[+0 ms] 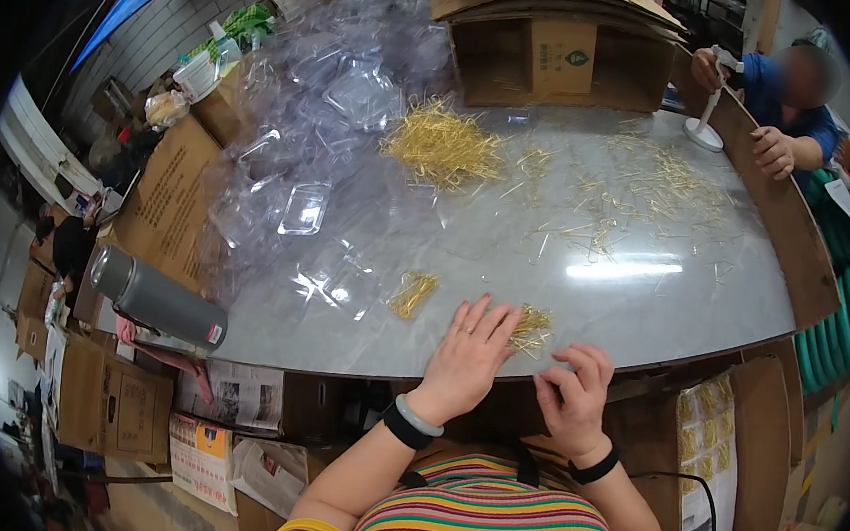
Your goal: The person is sorting and packing small gold-colored metal components into plastic trays and boxes.
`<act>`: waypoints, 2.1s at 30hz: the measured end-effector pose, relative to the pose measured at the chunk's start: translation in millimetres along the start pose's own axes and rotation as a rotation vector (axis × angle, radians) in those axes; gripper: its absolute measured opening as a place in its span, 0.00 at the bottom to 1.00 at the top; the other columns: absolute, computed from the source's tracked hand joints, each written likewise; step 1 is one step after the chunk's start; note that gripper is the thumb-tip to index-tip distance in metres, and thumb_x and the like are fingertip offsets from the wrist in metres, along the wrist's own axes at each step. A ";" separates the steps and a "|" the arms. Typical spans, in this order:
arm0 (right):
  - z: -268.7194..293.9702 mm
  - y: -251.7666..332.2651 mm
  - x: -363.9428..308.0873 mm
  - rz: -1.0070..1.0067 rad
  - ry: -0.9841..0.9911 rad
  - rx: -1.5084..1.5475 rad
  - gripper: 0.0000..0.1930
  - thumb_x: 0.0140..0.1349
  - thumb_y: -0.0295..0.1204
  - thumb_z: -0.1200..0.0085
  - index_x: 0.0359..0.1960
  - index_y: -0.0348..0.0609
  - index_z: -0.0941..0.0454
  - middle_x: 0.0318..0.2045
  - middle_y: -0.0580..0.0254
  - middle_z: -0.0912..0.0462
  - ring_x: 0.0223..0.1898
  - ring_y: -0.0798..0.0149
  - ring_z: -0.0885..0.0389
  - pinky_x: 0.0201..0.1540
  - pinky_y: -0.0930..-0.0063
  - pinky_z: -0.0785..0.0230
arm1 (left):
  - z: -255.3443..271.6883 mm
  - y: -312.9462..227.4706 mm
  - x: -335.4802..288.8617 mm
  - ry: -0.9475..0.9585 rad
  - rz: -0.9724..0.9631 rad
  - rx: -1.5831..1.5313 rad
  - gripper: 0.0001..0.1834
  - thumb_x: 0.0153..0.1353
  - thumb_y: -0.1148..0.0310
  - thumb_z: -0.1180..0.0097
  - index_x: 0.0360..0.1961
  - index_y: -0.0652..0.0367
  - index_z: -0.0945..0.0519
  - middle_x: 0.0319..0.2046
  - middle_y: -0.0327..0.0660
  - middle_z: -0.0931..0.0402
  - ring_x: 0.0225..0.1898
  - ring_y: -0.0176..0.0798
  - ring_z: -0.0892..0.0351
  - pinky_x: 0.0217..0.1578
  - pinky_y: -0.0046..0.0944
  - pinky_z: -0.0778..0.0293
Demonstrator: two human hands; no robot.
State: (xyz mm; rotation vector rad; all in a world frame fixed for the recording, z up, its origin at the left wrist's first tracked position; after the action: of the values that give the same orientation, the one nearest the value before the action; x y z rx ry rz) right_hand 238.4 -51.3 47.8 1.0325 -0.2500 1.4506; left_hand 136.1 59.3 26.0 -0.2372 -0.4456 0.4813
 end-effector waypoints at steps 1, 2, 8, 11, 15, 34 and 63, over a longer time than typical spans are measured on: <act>4.6 -5.1 5.6 -0.047 0.018 -0.010 0.09 0.52 0.27 0.32 0.34 0.47 0.19 0.46 0.62 0.21 0.52 0.50 0.26 0.59 0.53 0.37 | -0.5 0.2 1.6 0.010 -0.008 -0.002 0.31 0.68 0.67 0.45 0.70 0.62 0.36 0.65 0.50 0.34 0.69 0.61 0.40 0.70 0.59 0.46; 8.2 -10.7 10.1 -0.094 0.037 -0.020 0.09 0.52 0.27 0.32 0.34 0.47 0.19 0.45 0.61 0.21 0.52 0.49 0.26 0.59 0.53 0.37 | -1.3 0.7 1.4 0.020 -0.016 -0.004 0.32 0.67 0.66 0.45 0.70 0.63 0.37 0.65 0.50 0.35 0.69 0.61 0.40 0.70 0.60 0.47; -8.6 -32.5 15.7 -0.324 0.126 0.191 0.17 0.57 0.19 0.38 0.49 0.39 0.21 0.55 0.44 0.26 0.51 0.44 0.22 0.58 0.56 0.29 | 5.2 -3.0 1.5 0.004 -0.024 -0.024 0.41 0.64 0.59 0.40 0.72 0.67 0.43 0.65 0.57 0.37 0.70 0.62 0.42 0.72 0.58 0.48; -30.9 -17.1 17.8 -0.260 0.174 0.187 0.29 0.61 0.16 0.49 0.66 0.33 0.38 0.68 0.30 0.41 0.68 0.31 0.39 0.68 0.51 0.39 | 5.6 -3.6 3.9 -0.018 -0.009 -0.033 0.40 0.64 0.62 0.40 0.71 0.68 0.43 0.65 0.58 0.37 0.70 0.61 0.42 0.72 0.58 0.47; -64.4 -1.0 27.0 -0.234 0.257 0.434 0.34 0.61 0.17 0.52 0.71 0.30 0.46 0.72 0.31 0.48 0.73 0.34 0.48 0.75 0.53 0.53 | -3.9 3.7 1.7 -0.005 -0.021 0.021 0.37 0.62 0.67 0.41 0.69 0.69 0.40 0.64 0.58 0.37 0.70 0.61 0.41 0.72 0.58 0.47; -67.6 -12.2 41.9 -0.077 0.522 0.301 0.31 0.67 0.27 0.44 0.70 0.34 0.39 0.71 0.41 0.38 0.72 0.42 0.40 0.74 0.53 0.47 | 9.4 17.4 -5.1 -0.126 0.054 -0.222 0.41 0.58 0.69 0.34 0.70 0.68 0.40 0.64 0.59 0.38 0.69 0.61 0.40 0.69 0.55 0.41; -69.4 12.7 39.7 0.113 0.436 0.009 0.20 0.62 0.29 0.38 0.56 0.40 0.24 0.54 0.55 0.24 0.54 0.48 0.26 0.57 0.58 0.31 | 22.8 34.7 -8.6 -0.108 0.303 -0.231 0.25 0.47 0.72 0.29 0.46 0.63 0.25 0.47 0.51 0.29 0.53 0.60 0.32 0.52 0.51 0.30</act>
State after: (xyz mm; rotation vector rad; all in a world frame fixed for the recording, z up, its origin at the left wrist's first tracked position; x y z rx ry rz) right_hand 204.4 21.9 41.4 0.6934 0.0139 1.7388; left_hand 105.0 87.6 31.8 -0.5075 -0.5747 0.7427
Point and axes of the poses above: each hand's wrist, its own x-axis towards the middle knuckle, its own z-axis out of the back of the hand, y = z × x, the point moved 9 cm from there along x, towards the middle knuckle
